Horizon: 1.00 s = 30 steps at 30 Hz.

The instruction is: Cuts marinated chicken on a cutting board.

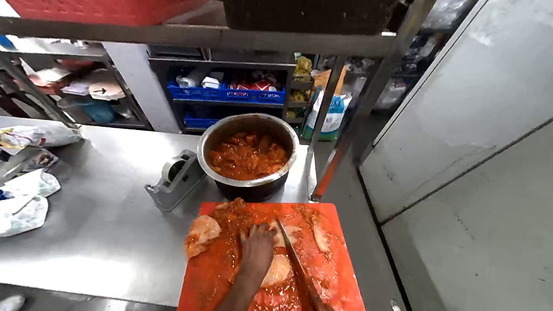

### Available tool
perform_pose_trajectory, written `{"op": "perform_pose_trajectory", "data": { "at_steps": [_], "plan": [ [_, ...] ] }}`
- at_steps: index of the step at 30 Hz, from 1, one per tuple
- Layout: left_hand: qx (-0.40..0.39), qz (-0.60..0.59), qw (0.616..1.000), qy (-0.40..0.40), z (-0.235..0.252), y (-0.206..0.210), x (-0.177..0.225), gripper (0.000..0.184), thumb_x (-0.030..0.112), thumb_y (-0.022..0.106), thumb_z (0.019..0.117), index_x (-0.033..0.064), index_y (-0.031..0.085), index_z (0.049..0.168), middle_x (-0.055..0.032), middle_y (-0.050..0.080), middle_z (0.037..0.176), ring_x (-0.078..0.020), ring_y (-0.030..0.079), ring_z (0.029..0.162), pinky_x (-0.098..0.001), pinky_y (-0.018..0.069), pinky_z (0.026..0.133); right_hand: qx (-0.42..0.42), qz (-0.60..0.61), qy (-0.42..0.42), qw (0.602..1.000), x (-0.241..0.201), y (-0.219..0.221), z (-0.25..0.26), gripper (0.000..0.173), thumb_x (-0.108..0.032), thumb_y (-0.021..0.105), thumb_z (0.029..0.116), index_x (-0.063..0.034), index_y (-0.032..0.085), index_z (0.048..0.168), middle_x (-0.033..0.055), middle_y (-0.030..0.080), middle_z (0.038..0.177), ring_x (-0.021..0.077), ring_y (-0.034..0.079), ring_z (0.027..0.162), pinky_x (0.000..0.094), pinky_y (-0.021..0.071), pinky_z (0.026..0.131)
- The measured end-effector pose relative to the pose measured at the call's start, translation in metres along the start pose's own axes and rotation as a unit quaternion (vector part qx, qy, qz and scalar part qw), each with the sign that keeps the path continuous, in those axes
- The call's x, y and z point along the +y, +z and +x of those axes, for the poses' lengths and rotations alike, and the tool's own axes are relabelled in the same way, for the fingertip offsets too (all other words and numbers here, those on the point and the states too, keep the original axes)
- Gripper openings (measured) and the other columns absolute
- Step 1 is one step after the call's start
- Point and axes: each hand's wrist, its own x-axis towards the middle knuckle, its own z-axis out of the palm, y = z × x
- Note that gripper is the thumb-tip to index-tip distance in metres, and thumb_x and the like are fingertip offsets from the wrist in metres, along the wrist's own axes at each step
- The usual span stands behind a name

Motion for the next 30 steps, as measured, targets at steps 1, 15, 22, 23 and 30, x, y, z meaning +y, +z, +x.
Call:
{"op": "perform_pose_trajectory", "data": {
  "at_steps": [1,15,22,23,30],
  "plan": [
    [-0.003,0.003,1.000,0.007,0.000,-0.002,-0.001,0.036,0.023,0.053,0.1056,0.0248,0.066,0.138,-0.0050,0.056,0.151,-0.0326,0.044,0.145,-0.0670,0.0286,0.116,0.001,-0.002,0.006,1.000,-0.011,-0.003,0.014,0.056,-0.021,0.048,0.1039,-0.0198,0.039,0.159,0.0217,0.068,0.122,0.0402,0.069,0.107,0.0591,0.0541,0.091],
    [-0.023,-0.089,0.996,-0.003,0.003,-0.017,-0.011,0.063,0.022,0.072,0.0922,0.0045,0.047,0.148,-0.0259,0.059,0.136,-0.0421,0.058,0.127,-0.0598,0.0452,0.107,0.104,0.056,0.088,0.989,0.010,-0.014,0.010,0.049,-0.026,0.048,0.1067,-0.0216,0.044,0.156,0.0153,0.068,0.128,0.0335,0.067,0.116,0.0563,0.0493,0.102],
    [0.021,-0.249,0.968,0.027,-0.035,-0.073,-0.065,0.048,0.011,0.074,0.0909,-0.0010,0.056,0.133,-0.0321,0.061,0.128,-0.0498,0.061,0.117,-0.0657,0.0509,0.095,0.126,0.102,0.093,0.982,0.002,0.010,0.003,0.051,-0.027,0.046,0.1079,-0.0181,0.040,0.158,0.0193,0.067,0.127,0.0360,0.069,0.108,0.0562,0.0527,0.094],
    [0.028,-0.265,0.964,0.021,-0.037,-0.082,-0.081,0.051,0.009,0.073,0.0918,-0.0011,0.053,0.138,-0.0322,0.059,0.131,-0.0499,0.060,0.118,-0.0660,0.0504,0.096,0.129,0.108,0.092,0.981,0.003,0.013,0.001,0.052,-0.027,0.047,0.1078,-0.0195,0.038,0.159,0.0196,0.067,0.126,0.0357,0.069,0.104,0.0557,0.0538,0.091],
    [0.158,-0.158,0.974,0.027,-0.052,-0.045,-0.135,0.046,0.020,0.068,0.0974,0.0038,0.059,0.139,-0.0236,0.057,0.143,-0.0417,0.054,0.134,-0.0610,0.0425,0.112,0.155,0.099,0.096,0.978,-0.004,0.022,-0.004,0.055,-0.024,0.049,0.1077,-0.0214,0.034,0.161,0.0193,0.069,0.122,0.0352,0.070,0.099,0.0558,0.0544,0.089]
  ]
}}
